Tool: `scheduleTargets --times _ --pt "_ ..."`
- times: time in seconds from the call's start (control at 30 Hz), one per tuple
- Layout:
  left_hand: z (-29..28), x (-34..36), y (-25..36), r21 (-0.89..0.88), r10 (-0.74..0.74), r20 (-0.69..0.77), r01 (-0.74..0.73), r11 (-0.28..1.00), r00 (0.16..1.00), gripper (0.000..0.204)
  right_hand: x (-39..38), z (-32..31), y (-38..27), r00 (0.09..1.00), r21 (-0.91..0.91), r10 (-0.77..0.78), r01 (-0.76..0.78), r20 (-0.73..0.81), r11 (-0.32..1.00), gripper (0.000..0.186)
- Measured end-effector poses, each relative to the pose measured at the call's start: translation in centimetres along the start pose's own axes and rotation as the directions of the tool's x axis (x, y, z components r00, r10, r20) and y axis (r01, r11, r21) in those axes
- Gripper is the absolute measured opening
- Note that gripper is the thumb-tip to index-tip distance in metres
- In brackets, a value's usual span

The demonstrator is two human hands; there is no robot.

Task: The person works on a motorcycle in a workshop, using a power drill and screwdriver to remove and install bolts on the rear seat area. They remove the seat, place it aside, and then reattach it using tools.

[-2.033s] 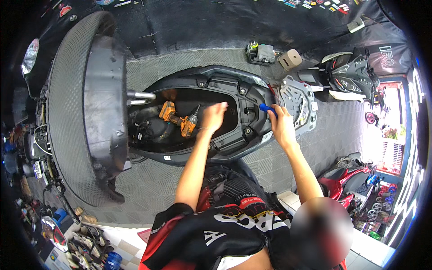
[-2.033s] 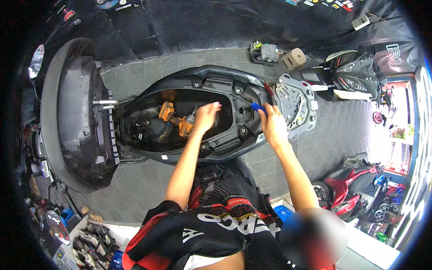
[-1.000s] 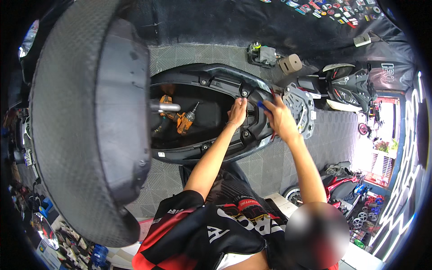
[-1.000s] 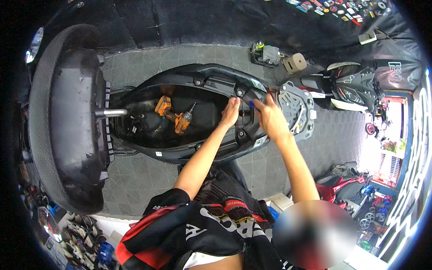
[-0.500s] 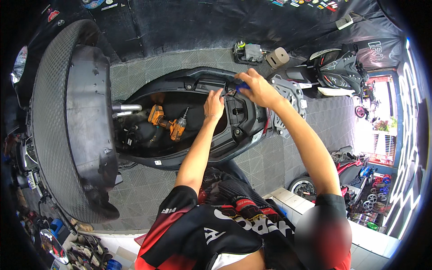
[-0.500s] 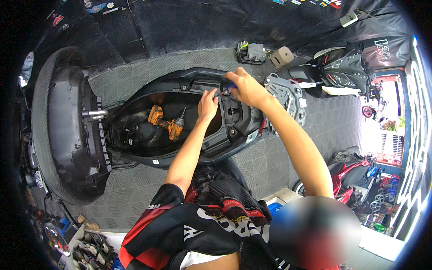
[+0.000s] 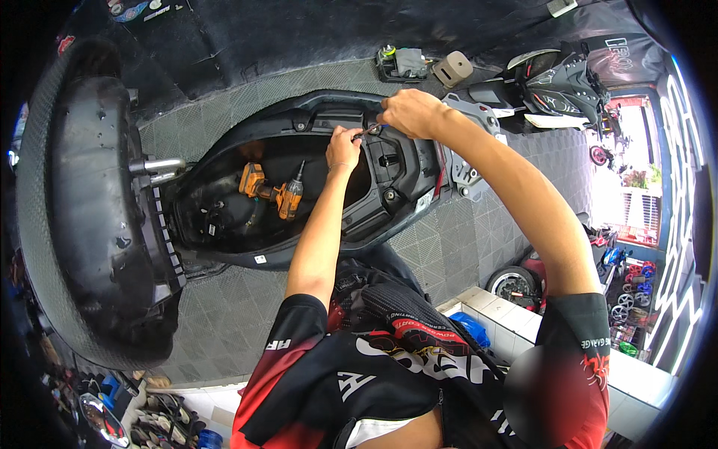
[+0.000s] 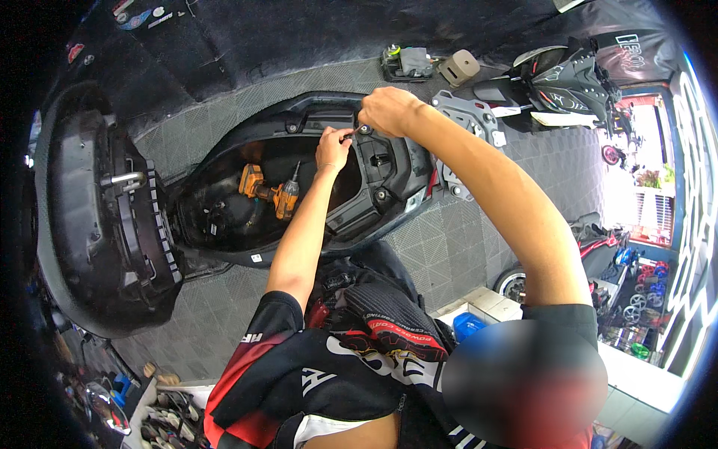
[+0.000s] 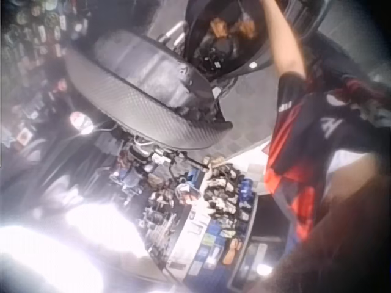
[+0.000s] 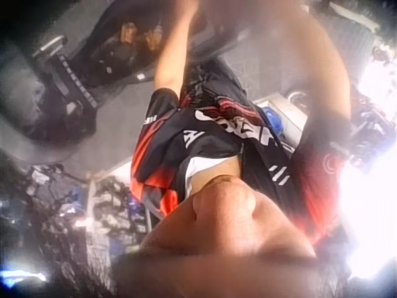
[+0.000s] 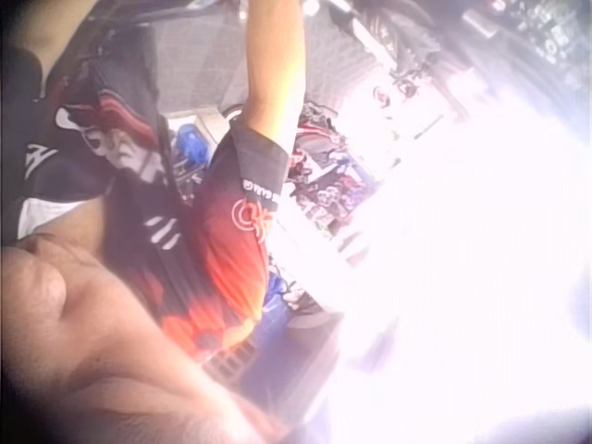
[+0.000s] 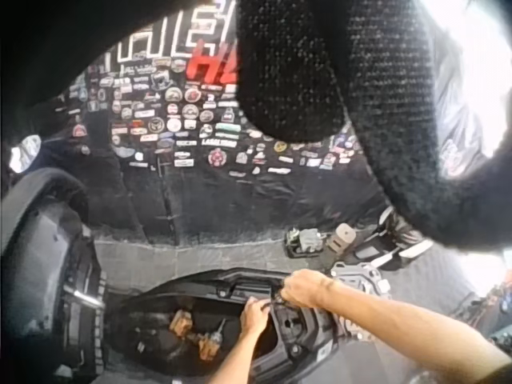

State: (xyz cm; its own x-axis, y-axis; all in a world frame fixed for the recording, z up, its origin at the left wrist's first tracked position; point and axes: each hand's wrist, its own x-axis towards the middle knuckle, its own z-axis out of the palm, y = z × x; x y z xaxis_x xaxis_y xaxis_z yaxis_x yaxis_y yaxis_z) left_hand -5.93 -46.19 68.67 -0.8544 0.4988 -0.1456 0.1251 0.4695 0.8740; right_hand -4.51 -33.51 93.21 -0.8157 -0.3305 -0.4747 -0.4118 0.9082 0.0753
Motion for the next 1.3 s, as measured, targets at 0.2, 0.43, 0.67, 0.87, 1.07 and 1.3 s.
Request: scheduleTargets --times 0.2,0.43,0.67,0.87,1.07,1.3 --pt "0.1 0.5 -0.6 -0.046 -0.041 0.012 0.041 0.998 0.999 0.025 -0.2 -3.1 -2.5 0.831 0.771 0.455 -0.507 0.320 0.385 0.034" --pt "-0.4 1.0 0.4 0.054 0.102 -0.101 -0.097 0.994 0.990 0.022 1.6 2.0 -2.2 0.749 0.803 0.658 -0.440 0.080 0.403 0.041" --pt "1.2 1.5 -0.7 -0.115 0.375 -0.158 -0.394 0.912 0.914 0.020 2.5 3.4 0.7 0.412 0.811 0.840 -0.314 -0.352 0.494 0.087" --pt "-1.4 -2.3 0.5 0.083 0.498 -0.076 -0.492 0.866 0.864 0.014 1.7 3.5 2.0 0.513 0.991 0.859 -0.104 -0.014 0.078 0.043" --pt "-0.9 -6.1 3.0 0.024 0.297 -0.322 -0.306 0.952 0.899 0.020 -9.5 2.2 -2.5 0.794 0.897 0.585 -0.367 0.165 0.246 0.021" --pt "3.7 -5.6 6.7 0.112 0.238 -0.237 -0.217 0.970 0.942 0.028 -9.3 7.9 -4.9 0.815 0.791 0.579 -0.337 -0.027 0.511 0.046"
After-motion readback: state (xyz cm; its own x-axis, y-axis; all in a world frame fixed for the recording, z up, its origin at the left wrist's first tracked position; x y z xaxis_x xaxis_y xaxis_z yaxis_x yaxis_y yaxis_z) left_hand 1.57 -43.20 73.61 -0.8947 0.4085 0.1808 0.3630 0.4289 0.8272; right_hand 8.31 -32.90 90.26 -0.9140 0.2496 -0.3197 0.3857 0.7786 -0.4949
